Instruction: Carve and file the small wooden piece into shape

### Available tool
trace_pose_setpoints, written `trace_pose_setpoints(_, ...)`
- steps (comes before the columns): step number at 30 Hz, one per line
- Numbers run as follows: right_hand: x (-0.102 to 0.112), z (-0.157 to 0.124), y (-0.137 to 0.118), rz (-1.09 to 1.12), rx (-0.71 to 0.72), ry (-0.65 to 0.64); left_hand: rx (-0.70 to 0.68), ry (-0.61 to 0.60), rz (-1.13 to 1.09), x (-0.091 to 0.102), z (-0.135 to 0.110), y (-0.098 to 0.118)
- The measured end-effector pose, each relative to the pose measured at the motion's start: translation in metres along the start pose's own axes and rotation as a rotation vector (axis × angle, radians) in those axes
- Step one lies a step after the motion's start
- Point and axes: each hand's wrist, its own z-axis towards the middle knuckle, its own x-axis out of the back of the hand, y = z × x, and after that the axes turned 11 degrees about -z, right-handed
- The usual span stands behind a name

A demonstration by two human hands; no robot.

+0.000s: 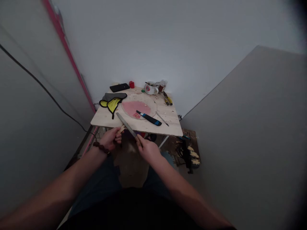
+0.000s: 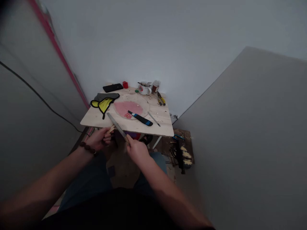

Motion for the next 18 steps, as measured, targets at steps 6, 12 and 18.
trace_pose_setpoints(6,-0.024,-0.061,0.035,0.035,-0.014,0.013,0.009,0.050,-0.016,-0.002,-0.002,0.000)
trace_pose_setpoints(12,0.006,0.019,0.003,-0.001,-0.031,0.004,-0.018,0.086,0.026,-0.006,-0.005,-0.001)
trace_pose_setpoints(18,-0.019,-0.041,0.016,0.066,-0.004,0.001,-0.027,0.034,-0.040,0.000,0.002,-0.005)
